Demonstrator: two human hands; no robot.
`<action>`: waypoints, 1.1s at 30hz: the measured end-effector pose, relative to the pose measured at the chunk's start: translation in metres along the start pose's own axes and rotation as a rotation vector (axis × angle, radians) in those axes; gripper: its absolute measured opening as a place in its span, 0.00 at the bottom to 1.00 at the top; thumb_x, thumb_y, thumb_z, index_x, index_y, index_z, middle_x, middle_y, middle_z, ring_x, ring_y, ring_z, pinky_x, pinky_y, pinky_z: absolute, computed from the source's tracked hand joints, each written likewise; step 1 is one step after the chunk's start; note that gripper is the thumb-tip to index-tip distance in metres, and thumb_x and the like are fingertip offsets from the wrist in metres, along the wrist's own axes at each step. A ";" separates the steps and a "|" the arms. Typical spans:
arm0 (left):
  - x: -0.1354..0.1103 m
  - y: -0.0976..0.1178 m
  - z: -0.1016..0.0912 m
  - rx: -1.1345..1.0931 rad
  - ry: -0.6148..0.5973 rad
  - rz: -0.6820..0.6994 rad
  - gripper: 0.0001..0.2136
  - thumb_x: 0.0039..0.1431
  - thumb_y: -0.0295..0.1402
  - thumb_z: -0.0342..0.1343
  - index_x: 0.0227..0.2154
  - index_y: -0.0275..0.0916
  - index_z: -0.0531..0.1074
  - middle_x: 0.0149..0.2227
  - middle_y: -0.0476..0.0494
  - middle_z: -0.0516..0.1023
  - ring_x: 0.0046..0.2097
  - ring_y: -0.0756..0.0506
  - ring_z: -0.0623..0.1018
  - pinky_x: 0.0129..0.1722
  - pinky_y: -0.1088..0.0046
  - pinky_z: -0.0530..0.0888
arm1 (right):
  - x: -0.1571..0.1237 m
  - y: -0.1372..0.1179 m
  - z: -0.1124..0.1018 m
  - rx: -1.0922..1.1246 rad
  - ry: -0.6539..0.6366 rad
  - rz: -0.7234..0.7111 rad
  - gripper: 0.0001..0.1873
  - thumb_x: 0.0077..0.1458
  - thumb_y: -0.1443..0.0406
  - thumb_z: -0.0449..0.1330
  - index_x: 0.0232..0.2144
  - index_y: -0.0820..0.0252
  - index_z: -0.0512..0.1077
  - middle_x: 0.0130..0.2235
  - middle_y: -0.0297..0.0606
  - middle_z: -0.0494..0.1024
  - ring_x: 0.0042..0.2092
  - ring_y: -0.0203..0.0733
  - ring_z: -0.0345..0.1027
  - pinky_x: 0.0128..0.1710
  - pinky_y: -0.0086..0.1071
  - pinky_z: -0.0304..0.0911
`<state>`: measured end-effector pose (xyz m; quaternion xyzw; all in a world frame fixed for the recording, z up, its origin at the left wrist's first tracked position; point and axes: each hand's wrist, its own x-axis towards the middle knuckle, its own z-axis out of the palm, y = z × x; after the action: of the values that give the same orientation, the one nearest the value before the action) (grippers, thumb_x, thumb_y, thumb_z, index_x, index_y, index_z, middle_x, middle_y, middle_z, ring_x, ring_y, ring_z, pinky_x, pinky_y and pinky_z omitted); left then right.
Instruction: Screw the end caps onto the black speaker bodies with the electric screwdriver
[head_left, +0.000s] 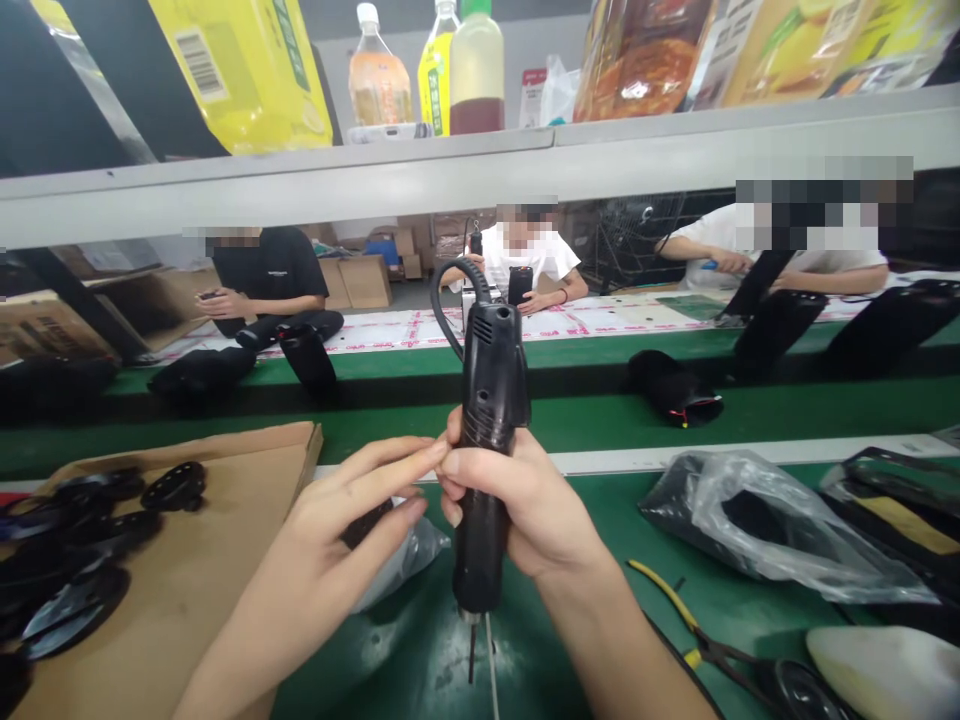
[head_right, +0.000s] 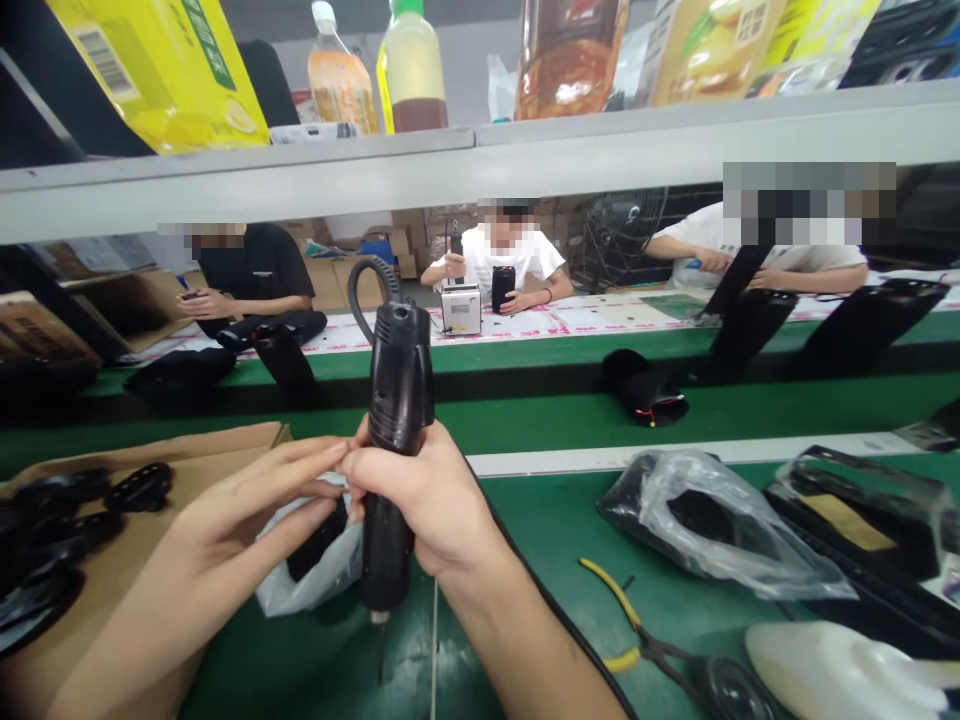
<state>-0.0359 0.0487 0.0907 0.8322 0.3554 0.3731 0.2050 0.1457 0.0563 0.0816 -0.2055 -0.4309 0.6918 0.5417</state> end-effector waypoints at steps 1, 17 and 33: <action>0.000 0.000 0.001 -0.087 -0.006 -0.034 0.21 0.63 0.27 0.55 0.55 0.58 0.69 0.58 0.52 0.72 0.52 0.47 0.78 0.51 0.73 0.77 | 0.000 0.000 0.000 -0.029 0.006 -0.022 0.14 0.49 0.65 0.61 0.34 0.70 0.62 0.26 0.36 0.62 0.26 0.29 0.60 0.27 0.19 0.61; -0.002 0.001 0.018 -0.962 0.009 -0.277 0.19 0.58 0.31 0.61 0.53 0.50 0.73 0.55 0.41 0.76 0.48 0.41 0.79 0.41 0.68 0.80 | -0.004 -0.004 -0.002 -0.193 0.033 -0.057 0.23 0.55 0.59 0.68 0.36 0.70 0.60 0.30 0.38 0.65 0.28 0.28 0.61 0.28 0.17 0.60; -0.009 -0.028 -0.002 0.320 -0.003 0.187 0.25 0.65 0.27 0.49 0.61 0.57 0.61 0.61 0.53 0.67 0.56 0.46 0.75 0.52 0.78 0.73 | -0.003 -0.006 -0.003 -0.165 0.017 -0.030 0.18 0.51 0.61 0.66 0.33 0.72 0.66 0.28 0.38 0.65 0.26 0.29 0.60 0.26 0.17 0.59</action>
<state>-0.0539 0.0606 0.0714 0.8842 0.3309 0.3279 0.0348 0.1522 0.0546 0.0846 -0.2488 -0.4849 0.6442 0.5367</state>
